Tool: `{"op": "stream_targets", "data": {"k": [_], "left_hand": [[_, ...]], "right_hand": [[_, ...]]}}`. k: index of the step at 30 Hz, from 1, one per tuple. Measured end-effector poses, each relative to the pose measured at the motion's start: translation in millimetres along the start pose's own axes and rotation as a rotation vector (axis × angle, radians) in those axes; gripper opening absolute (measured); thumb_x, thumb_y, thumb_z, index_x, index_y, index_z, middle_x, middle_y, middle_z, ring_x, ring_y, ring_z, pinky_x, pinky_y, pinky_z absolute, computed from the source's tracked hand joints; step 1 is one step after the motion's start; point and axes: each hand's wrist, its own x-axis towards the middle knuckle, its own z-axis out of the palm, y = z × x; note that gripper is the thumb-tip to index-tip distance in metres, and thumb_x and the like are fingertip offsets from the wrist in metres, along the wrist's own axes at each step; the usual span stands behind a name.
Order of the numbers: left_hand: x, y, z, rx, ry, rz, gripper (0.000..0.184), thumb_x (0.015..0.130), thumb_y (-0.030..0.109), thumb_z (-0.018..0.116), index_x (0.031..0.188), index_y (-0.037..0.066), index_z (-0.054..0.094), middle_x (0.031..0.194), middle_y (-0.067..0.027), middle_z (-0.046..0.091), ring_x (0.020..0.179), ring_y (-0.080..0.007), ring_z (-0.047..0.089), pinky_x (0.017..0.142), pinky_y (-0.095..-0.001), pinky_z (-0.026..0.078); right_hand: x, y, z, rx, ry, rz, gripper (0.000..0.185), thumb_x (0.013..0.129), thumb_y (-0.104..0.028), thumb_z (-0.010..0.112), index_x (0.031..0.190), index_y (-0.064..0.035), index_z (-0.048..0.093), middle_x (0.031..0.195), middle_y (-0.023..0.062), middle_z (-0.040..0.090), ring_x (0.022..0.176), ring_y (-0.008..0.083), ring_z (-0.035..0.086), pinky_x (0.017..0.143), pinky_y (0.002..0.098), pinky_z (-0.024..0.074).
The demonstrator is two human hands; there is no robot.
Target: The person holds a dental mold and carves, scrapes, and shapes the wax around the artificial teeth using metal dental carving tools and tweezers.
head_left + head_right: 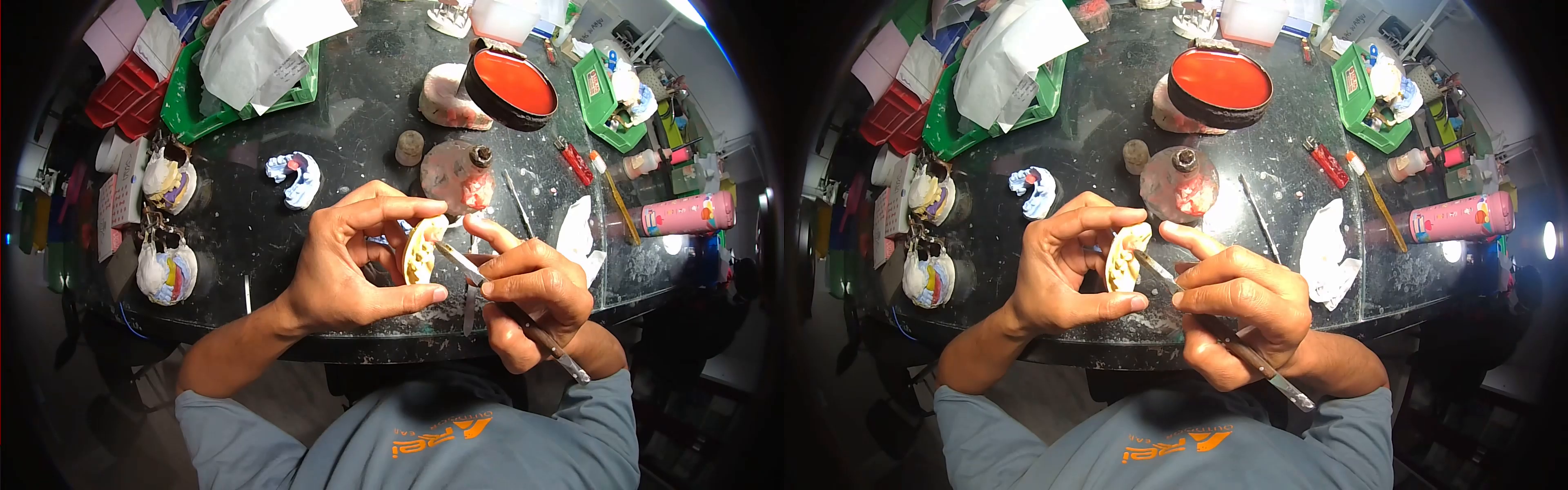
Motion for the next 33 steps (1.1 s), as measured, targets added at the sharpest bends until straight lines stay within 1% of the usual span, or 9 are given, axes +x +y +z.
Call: {"op": "stream_targets", "data": {"k": [8,10,14,16,22,24,26,29,33], "left_hand": [[-1,3,-2,0.029,-0.024,-0.02,0.069,0.069,-0.007,0.09,0.132,-0.005,0.063,0.118,-0.0063,0.056,0.103,-0.0109,0.064,0.082,-0.0217,0.06],[-1,3,-2,0.04,-0.008,-0.033,0.069,0.069,-0.007,0.09,0.132,-0.005,0.063,0.118,-0.0062,0.056,0.104,-0.011,0.064,0.082,-0.0221,0.06],[0,1,0,0.042,0.038,-0.006,0.065,0.07,-0.003,0.091,0.131,-0.001,0.066,0.114,-0.0057,0.058,0.086,-0.0065,0.064,0.069,-0.0185,0.059],[1,0,1,0.05,0.038,-0.003,0.065,0.07,-0.003,0.091,0.131,-0.002,0.066,0.115,-0.0057,0.058,0.086,-0.0064,0.064,0.068,-0.0184,0.059],[1,-1,1,0.055,0.032,0.014,0.066,0.07,-0.002,0.092,0.131,-0.002,0.066,0.115,-0.0056,0.058,0.086,-0.0064,0.063,0.068,-0.0182,0.058],[1,-1,1,0.054,0.032,0.016,0.066,0.07,-0.002,0.092,0.131,-0.001,0.066,0.114,-0.0056,0.058,0.086,-0.0063,0.063,0.068,-0.018,0.058],[0,0,1,0.054,0.035,0.012,0.066,0.07,-0.002,0.092,0.131,-0.001,0.066,0.114,-0.0054,0.058,0.085,-0.006,0.063,0.067,-0.0178,0.058],[-1,3,-2,0.085,0.005,-0.039,0.069,0.069,-0.007,0.09,0.133,-0.002,0.064,0.117,-0.0056,0.056,0.102,-0.0101,0.062,0.082,-0.0219,0.06],[0,3,-2,0.079,0.0,-0.043,0.068,0.069,-0.007,0.09,0.132,-0.002,0.064,0.117,-0.0056,0.056,0.101,-0.0096,0.062,0.08,-0.0209,0.059]], "right_hand": [[-1,5,-5,0.01,0.086,-0.042,0.027,0.072,0.011,0.063,0.099,0.0093,0.065,0.088,0.0193,0.068,0.078,0.0268,0.069,0.097,0.06,0.0578],[-9,0,-9,-0.068,0.163,0.145,0.026,0.083,0.011,0.066,0.109,0.0091,0.061,0.095,0.0204,0.068,0.088,0.0276,0.073,0.088,0.0427,0.0604],[-2,4,-7,0.022,0.286,0.209,0.027,0.092,0.014,0.061,0.118,0.0082,0.058,0.106,0.0189,0.068,0.096,0.0256,0.074,0.083,0.0333,0.0608],[-1,6,-8,0.052,0.295,0.22,0.026,0.093,0.013,0.062,0.119,0.0079,0.059,0.109,0.0187,0.068,0.097,0.0245,0.074,0.083,0.032,0.0606],[-1,8,-13,-0.14,0.214,0.092,0.022,0.085,0.012,0.068,0.106,0.0072,0.066,0.099,0.0207,0.071,0.087,0.0223,0.073,0.076,0.0307,0.0578],[1,10,-13,-0.183,0.161,-0.017,0.025,0.071,0.011,0.066,0.096,0.0062,0.068,0.089,0.0202,0.072,0.075,0.0247,0.072,0.068,0.032,0.0568],[5,8,-15,-0.166,0.082,-0.084,0.025,0.067,0.009,0.066,0.092,0.0058,0.067,0.083,0.0198,0.071,0.069,0.0257,0.07,0.063,0.0326,0.0561],[10,1,-11,-0.193,0.024,-0.117,0.029,0.061,0.008,0.067,0.09,0.0044,0.068,0.08,0.0171,0.069,0.064,0.0253,0.068,0.057,0.0327,0.0552],[9,1,-6,-0.219,-0.005,-0.132,0.032,0.057,0.007,0.069,0.089,0.0038,0.07,0.078,0.0145,0.068,0.062,0.0239,0.067,0.054,0.0321,0.0543]]}}
